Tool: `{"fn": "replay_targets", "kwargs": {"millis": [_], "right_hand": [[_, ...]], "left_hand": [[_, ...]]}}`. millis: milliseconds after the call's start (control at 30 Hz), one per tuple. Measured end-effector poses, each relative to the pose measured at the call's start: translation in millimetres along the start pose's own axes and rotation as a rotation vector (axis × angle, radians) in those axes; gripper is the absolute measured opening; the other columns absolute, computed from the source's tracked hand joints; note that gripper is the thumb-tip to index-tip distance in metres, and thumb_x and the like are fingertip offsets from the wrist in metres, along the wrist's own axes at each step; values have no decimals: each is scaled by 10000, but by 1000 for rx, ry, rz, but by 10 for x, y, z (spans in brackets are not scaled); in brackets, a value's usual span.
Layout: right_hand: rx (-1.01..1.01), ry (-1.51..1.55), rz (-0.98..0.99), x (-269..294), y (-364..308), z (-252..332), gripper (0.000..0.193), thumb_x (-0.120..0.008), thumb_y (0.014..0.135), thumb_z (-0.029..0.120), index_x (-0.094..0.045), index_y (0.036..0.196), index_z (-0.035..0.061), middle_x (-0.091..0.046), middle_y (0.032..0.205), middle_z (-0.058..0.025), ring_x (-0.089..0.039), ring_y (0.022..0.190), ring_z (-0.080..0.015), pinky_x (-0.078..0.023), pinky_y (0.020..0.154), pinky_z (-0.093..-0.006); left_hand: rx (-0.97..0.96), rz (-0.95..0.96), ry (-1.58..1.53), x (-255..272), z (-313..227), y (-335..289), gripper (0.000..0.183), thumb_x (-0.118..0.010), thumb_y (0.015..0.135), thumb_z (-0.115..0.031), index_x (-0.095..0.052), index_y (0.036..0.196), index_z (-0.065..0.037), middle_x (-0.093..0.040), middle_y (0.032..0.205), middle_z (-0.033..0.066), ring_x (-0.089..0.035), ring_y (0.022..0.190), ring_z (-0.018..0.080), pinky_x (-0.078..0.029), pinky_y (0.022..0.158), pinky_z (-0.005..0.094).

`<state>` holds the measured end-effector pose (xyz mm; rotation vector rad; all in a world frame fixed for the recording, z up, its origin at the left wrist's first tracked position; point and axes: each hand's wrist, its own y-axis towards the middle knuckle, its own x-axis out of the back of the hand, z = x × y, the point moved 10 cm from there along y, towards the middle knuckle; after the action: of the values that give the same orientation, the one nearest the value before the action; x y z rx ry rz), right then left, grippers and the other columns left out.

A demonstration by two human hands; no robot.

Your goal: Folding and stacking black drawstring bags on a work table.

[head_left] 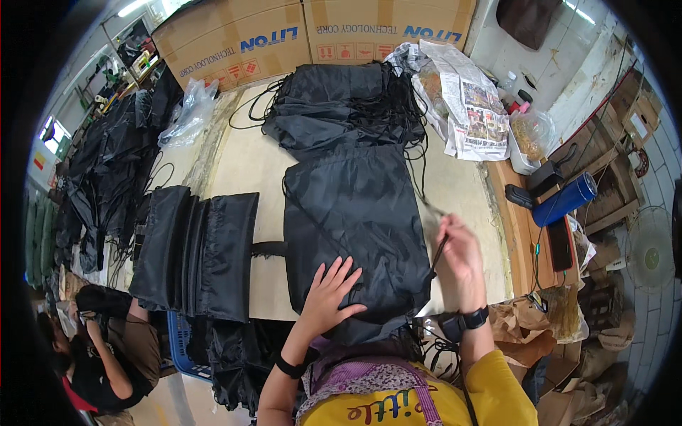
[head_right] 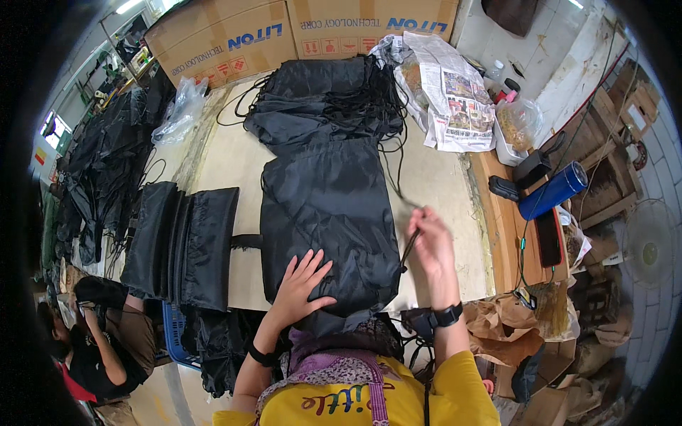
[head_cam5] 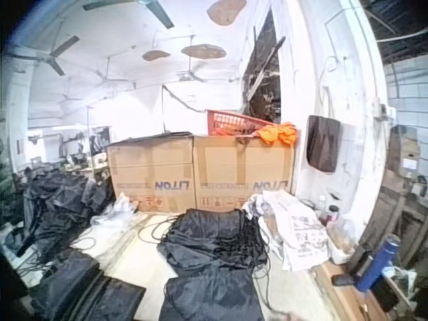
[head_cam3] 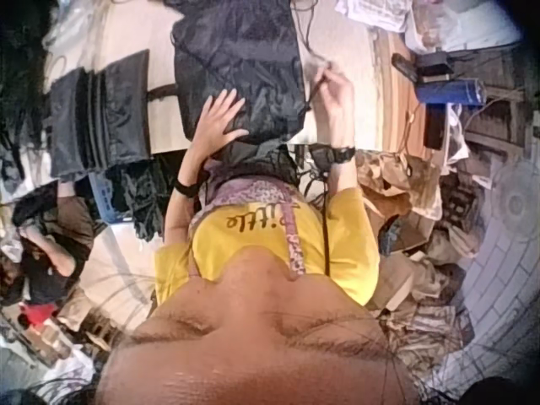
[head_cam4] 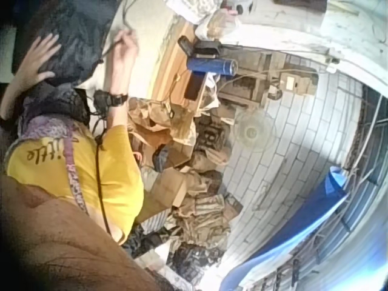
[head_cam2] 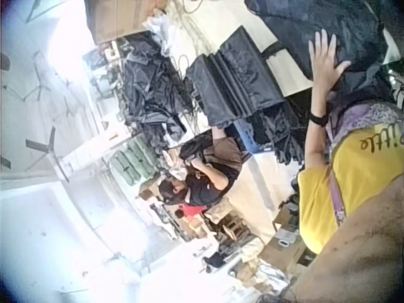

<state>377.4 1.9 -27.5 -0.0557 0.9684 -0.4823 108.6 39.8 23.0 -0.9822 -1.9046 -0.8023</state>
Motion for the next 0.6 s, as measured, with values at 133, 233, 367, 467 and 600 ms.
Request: {"fn": "replay_targets", "kwargs": {"millis": [133, 233, 367, 467, 600], "right_hand": [[697, -620, -109, -696, -158, 810, 353, -540, 908, -26, -522, 1258, 18, -625, 1054, -111, -624, 899, -194, -500, 808, -315], [925, -1656, 591, -1974, -566, 143, 278, -596, 913, 119, -620, 1182, 53, -657, 1122, -133, -637, 931, -285, -481, 849, -373], [684, -1934, 828, -1773, -685, -490, 352, -650, 867, 275, -664, 1181, 118, -661, 1146, -126, -622, 968, -323, -480, 883, -397], [574, -1847, 480, -1411, -461, -265, 418, -630, 899, 275, -602, 1271, 87, -569, 1325, -151, -545, 1183, -344, -428, 1009, -404], [389, -1867, 846, -1124, -424, -798, 579, -569, 944, 309, -420, 1392, -27, -349, 1505, -196, -266, 1428, -352, -196, 1175, -445]], "left_hand": [[26, 5, 19, -16, 24, -1, 749, -679, 797, -504, -469, 1408, -124, -366, 1515, 110, -306, 1416, 289, -182, 1158, 470], [11, -44, 18, 75, -37, 1, 667, -705, 805, -433, -524, 1357, -106, -411, 1476, 138, -367, 1375, 305, -250, 1130, 468], [103, -37, -323, 212, 195, 54, 542, -733, 826, -279, -574, 1301, -71, -453, 1440, 165, -427, 1328, 340, -311, 1104, 448], [150, -271, -179, 618, 471, 120, 443, -676, 882, -180, -573, 1296, -61, -453, 1424, 199, -433, 1308, 379, -331, 1093, 456], [131, -257, 216, 239, 772, 402, 747, -639, 872, -447, -379, 1416, -6, -316, 1454, 321, -347, 1328, 468, -289, 1099, 523]]}}
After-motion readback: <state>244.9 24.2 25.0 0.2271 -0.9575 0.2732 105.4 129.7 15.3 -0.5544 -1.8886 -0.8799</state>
